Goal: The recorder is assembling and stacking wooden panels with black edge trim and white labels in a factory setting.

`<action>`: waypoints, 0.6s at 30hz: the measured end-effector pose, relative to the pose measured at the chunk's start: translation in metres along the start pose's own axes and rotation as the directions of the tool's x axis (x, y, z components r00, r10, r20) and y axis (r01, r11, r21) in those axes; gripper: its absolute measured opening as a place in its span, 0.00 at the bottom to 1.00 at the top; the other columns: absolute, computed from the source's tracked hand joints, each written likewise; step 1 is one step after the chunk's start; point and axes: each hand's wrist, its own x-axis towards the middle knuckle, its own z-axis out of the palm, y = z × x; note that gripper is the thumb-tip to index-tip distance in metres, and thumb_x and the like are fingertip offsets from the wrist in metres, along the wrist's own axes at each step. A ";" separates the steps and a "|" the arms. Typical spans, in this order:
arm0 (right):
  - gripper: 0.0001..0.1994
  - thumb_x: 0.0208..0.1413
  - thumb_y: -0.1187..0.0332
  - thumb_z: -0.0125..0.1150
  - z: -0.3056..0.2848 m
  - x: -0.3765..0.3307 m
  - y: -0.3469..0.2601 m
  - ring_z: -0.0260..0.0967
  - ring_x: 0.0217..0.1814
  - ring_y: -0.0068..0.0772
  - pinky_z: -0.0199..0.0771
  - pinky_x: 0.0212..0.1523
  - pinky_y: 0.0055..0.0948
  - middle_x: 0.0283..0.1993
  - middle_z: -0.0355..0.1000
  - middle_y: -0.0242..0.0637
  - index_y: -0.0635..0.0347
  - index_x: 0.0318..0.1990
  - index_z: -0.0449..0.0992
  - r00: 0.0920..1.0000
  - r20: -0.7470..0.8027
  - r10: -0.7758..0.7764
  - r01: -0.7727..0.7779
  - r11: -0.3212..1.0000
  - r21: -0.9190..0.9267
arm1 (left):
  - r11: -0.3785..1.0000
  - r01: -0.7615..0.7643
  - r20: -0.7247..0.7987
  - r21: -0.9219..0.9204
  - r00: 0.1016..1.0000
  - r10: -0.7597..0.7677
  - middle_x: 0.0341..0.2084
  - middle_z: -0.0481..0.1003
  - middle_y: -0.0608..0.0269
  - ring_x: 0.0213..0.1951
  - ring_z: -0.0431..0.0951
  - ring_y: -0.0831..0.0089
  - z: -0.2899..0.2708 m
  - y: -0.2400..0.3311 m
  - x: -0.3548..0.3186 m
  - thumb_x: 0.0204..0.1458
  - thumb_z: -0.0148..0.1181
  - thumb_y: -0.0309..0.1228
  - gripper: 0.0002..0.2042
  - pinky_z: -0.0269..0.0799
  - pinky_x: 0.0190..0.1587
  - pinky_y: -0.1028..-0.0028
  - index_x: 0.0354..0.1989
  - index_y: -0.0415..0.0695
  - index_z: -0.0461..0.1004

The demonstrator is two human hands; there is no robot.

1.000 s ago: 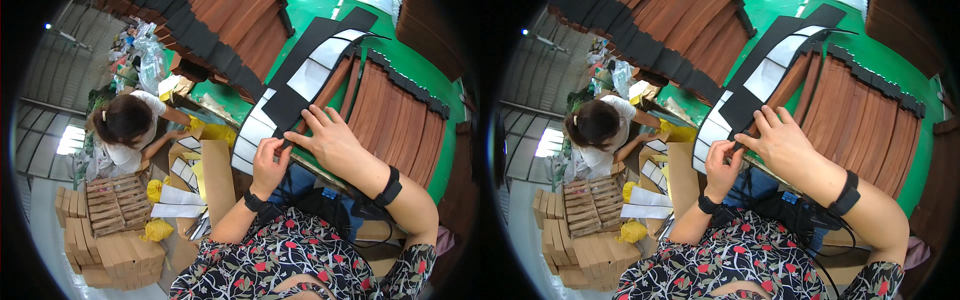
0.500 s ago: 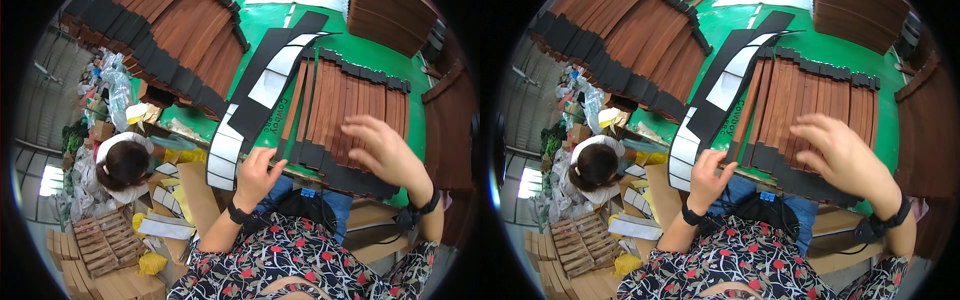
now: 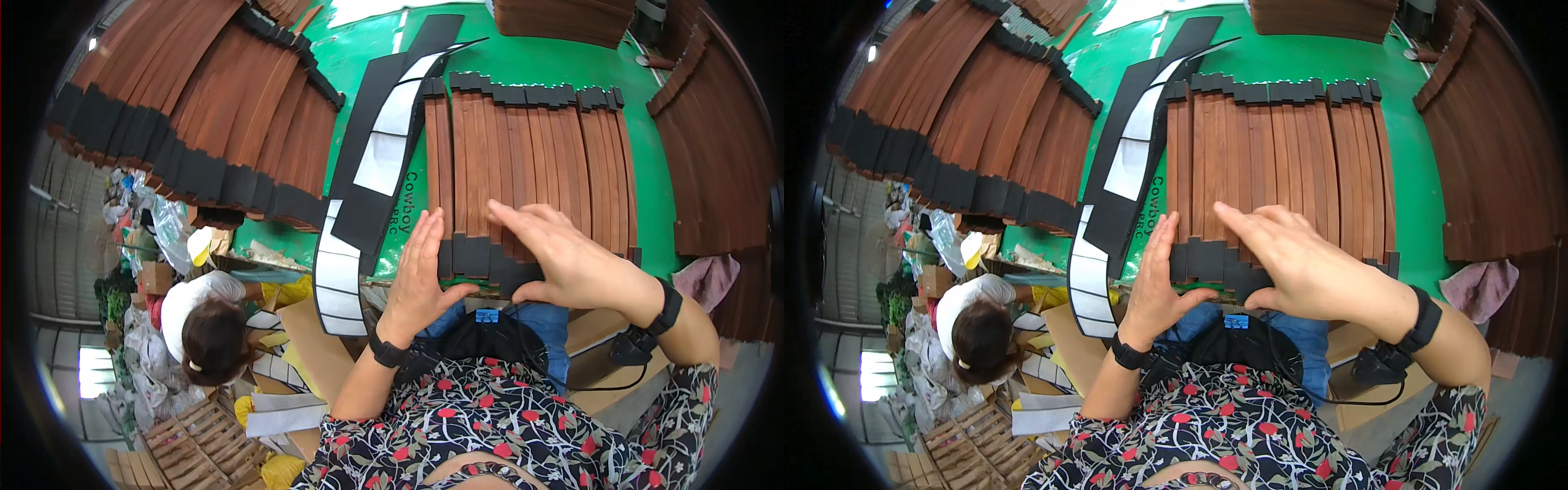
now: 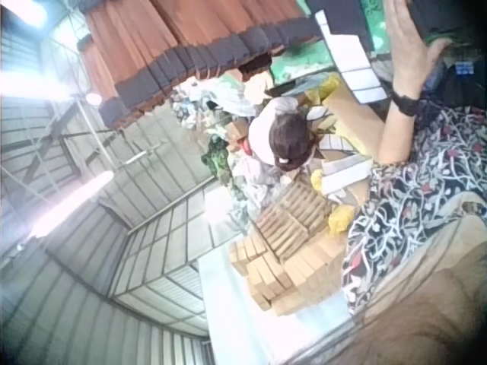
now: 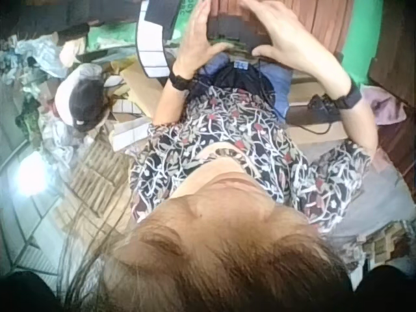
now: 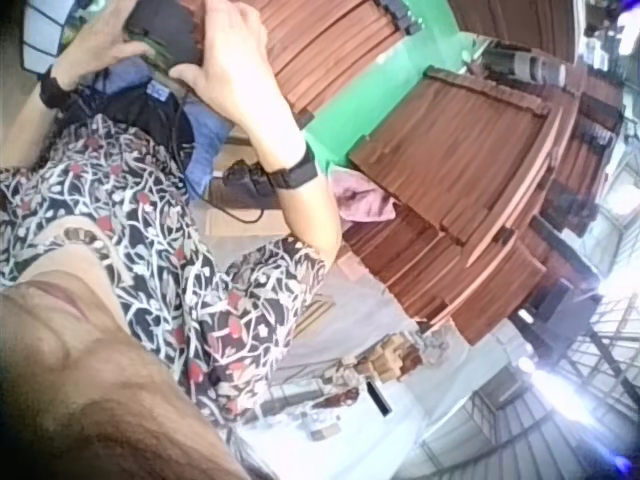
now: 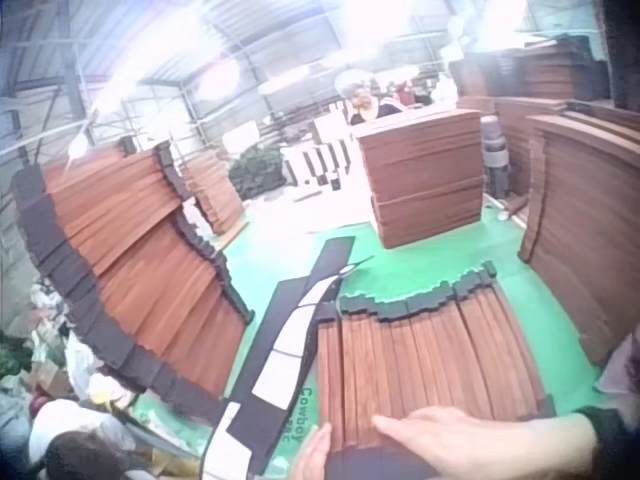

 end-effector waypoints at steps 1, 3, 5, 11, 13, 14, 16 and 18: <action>0.48 0.38 0.71 0.75 0.004 0.003 0.002 0.60 0.61 0.54 0.60 0.61 0.48 0.57 0.65 0.51 0.66 0.68 0.52 1.000 0.015 -0.021 0.020 1.000 0.012 | 1.000 -0.010 0.010 -0.007 1.000 0.010 0.65 0.59 0.46 0.68 0.54 0.46 0.002 -0.002 0.002 0.33 0.79 0.33 0.54 0.54 0.67 0.55 0.68 0.39 0.48; 0.49 0.37 0.71 0.76 0.010 0.007 0.006 0.59 0.61 0.54 0.58 0.62 0.48 0.57 0.66 0.51 0.66 0.68 0.52 1.000 0.027 -0.014 0.014 1.000 0.012 | 0.997 -0.073 -0.015 -0.016 0.997 0.072 0.60 0.67 0.52 0.67 0.55 0.46 0.005 -0.008 0.004 0.30 0.79 0.29 0.54 0.53 0.67 0.53 0.68 0.39 0.48; 0.48 0.37 0.72 0.76 0.015 0.012 0.006 0.60 0.60 0.54 0.57 0.62 0.48 0.56 0.67 0.51 0.66 0.68 0.53 0.997 0.083 -0.007 0.006 1.000 0.013 | 0.997 -0.072 -0.008 -0.038 0.997 0.072 0.57 0.70 0.54 0.67 0.55 0.44 0.004 -0.010 0.006 0.31 0.78 0.28 0.52 0.55 0.66 0.52 0.67 0.40 0.50; 0.45 0.38 0.71 0.74 0.020 0.007 0.000 0.59 0.62 0.54 0.55 0.63 0.49 0.56 0.67 0.51 0.66 0.67 0.56 0.996 0.091 0.011 -0.015 0.999 0.041 | 0.988 -0.079 0.007 -0.131 0.997 0.080 0.51 0.75 0.57 0.66 0.56 0.43 -0.003 -0.015 0.004 0.32 0.77 0.27 0.46 0.57 0.64 0.50 0.63 0.41 0.57; 0.45 0.39 0.71 0.74 0.021 0.005 -0.004 0.58 0.63 0.54 0.54 0.64 0.49 0.57 0.66 0.51 0.66 0.67 0.56 0.998 0.068 0.016 -0.016 1.000 0.002 | 0.986 -0.094 -0.004 -0.138 0.995 0.095 0.51 0.75 0.57 0.66 0.56 0.43 -0.003 -0.019 0.002 0.32 0.77 0.27 0.45 0.58 0.64 0.50 0.63 0.41 0.58; 0.46 0.38 0.68 0.75 0.020 0.002 -0.006 0.57 0.64 0.54 0.54 0.65 0.49 0.59 0.64 0.51 0.66 0.67 0.56 0.999 0.037 0.022 -0.021 0.999 -0.028 | 0.984 -0.088 -0.008 -0.154 0.996 0.087 0.50 0.75 0.57 0.65 0.57 0.43 -0.003 -0.019 0.001 0.32 0.77 0.27 0.44 0.58 0.64 0.50 0.62 0.41 0.59; 0.46 0.38 0.65 0.76 0.016 -0.002 -0.008 0.56 0.66 0.54 0.53 0.65 0.50 0.61 0.62 0.51 0.66 0.66 0.56 0.999 0.016 0.028 -0.027 0.998 -0.056 | 0.982 -0.073 -0.015 -0.173 0.997 0.071 0.50 0.75 0.56 0.65 0.57 0.43 -0.004 -0.022 -0.001 0.32 0.78 0.28 0.44 0.58 0.64 0.50 0.62 0.42 0.59; 0.49 0.38 0.59 0.76 0.008 -0.009 -0.012 0.52 0.70 0.55 0.51 0.66 0.52 0.66 0.56 0.52 0.67 0.67 0.55 0.993 0.038 0.110 -0.101 0.975 -0.198 | 0.982 -0.079 -0.010 -0.169 0.997 0.078 0.56 0.70 0.52 0.65 0.58 0.43 -0.005 -0.024 -0.003 0.32 0.79 0.30 0.46 0.57 0.65 0.52 0.63 0.42 0.57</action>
